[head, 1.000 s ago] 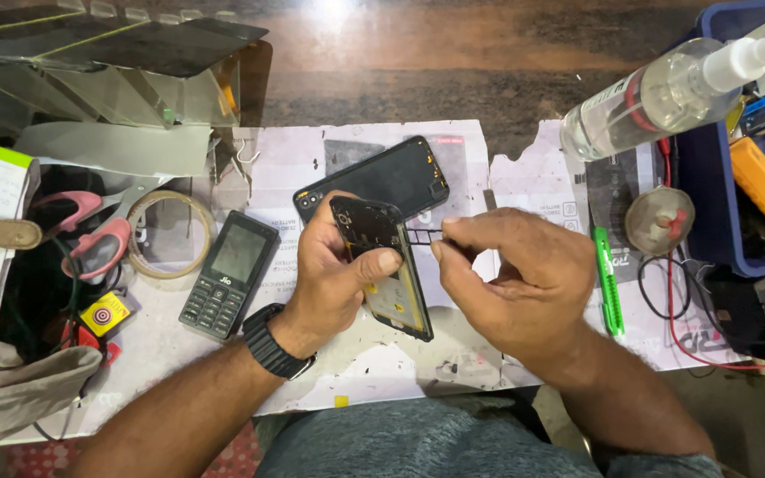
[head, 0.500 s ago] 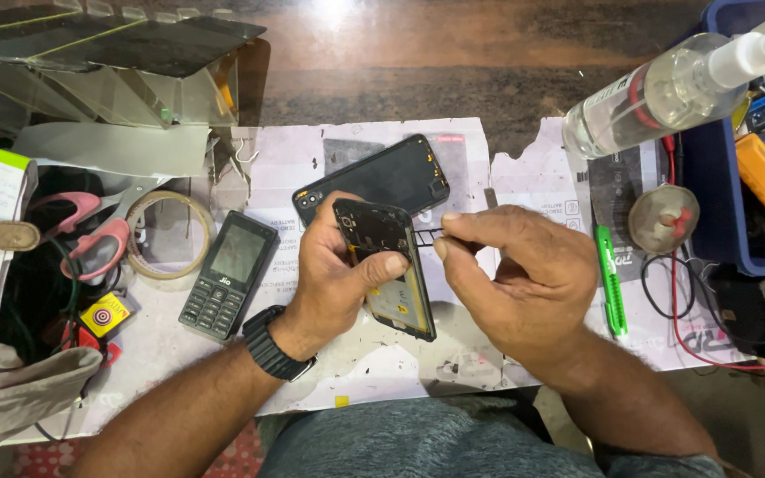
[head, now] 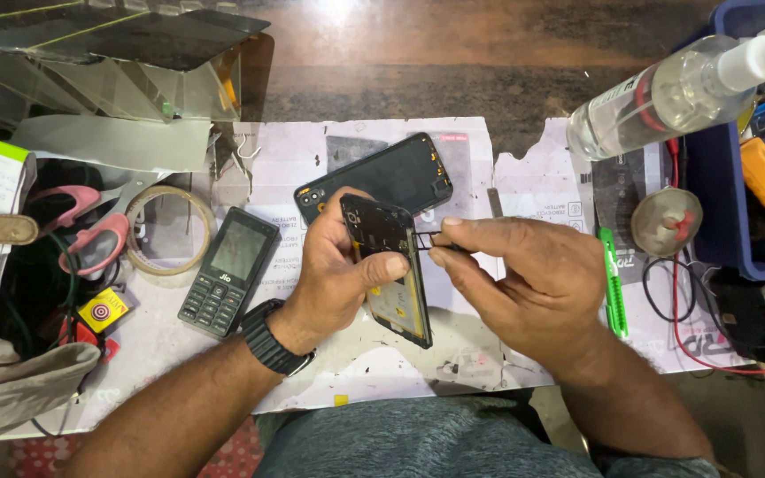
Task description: The person uses a plastic prying tool to separate the back cover of a smartphone. After opening the device, they remove the SIM card tray using a small metal tool and a green utility knife. The person then places the SIM tray into the empty back cover and sets the components on the workbench.
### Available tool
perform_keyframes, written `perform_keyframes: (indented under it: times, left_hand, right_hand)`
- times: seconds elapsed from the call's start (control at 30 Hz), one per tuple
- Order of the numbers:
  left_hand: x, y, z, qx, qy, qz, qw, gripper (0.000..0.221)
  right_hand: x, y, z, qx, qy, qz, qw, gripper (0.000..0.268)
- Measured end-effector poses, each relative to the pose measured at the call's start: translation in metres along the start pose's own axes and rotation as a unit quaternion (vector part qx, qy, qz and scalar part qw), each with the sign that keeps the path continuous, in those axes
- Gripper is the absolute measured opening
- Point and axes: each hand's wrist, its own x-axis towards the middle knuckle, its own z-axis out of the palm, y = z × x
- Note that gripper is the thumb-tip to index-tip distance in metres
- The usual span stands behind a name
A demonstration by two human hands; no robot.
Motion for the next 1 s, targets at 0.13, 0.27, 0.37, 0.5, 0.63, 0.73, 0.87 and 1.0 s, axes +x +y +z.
perform_keyframes:
  times: [0.13, 0.27, 0.37, 0.5, 0.63, 0.73, 0.87, 1.0]
  left_hand:
    - [0.000, -0.001, 0.001, -0.007, 0.007, -0.005, 1.000, 0.046]
    - [0.001, -0.001, 0.000, -0.009, 0.007, -0.003, 1.000, 0.045]
    - [0.001, -0.001, 0.000, 0.004, 0.013, 0.002, 1.000, 0.045]
    - [0.002, 0.000, 0.000, 0.042, 0.018, 0.021, 0.999, 0.043]
    - [0.002, 0.002, 0.000, 0.064, 0.016, 0.025, 0.998, 0.041]
    - [0.003, 0.001, 0.002, 0.020, 0.021, 0.017, 0.999, 0.042]
    - [0.003, 0.000, 0.002, -0.010, 0.014, 0.011, 1.000, 0.044]
    - [0.003, 0.000, 0.002, -0.022, 0.007, 0.008, 1.000, 0.043]
  right_hand:
    - [-0.001, 0.003, 0.000, -0.010, -0.003, 0.005, 1.000, 0.030]
    - [-0.003, 0.007, 0.004, 0.012, 0.005, 0.003, 1.000, 0.029]
    - [-0.004, 0.008, 0.005, -0.019, 0.010, -0.005, 1.000, 0.029]
    - [-0.006, 0.009, 0.007, -0.064, 0.022, -0.009, 0.998, 0.029]
    - [-0.009, 0.012, 0.010, -0.081, 0.031, -0.017, 0.996, 0.030]
    - [-0.011, 0.015, 0.012, -0.070, 0.036, -0.011, 0.997, 0.031]
    - [-0.015, 0.018, 0.014, -0.046, 0.046, -0.022, 0.998, 0.031]
    - [-0.017, 0.019, 0.013, -0.041, 0.043, -0.024, 0.998, 0.031]
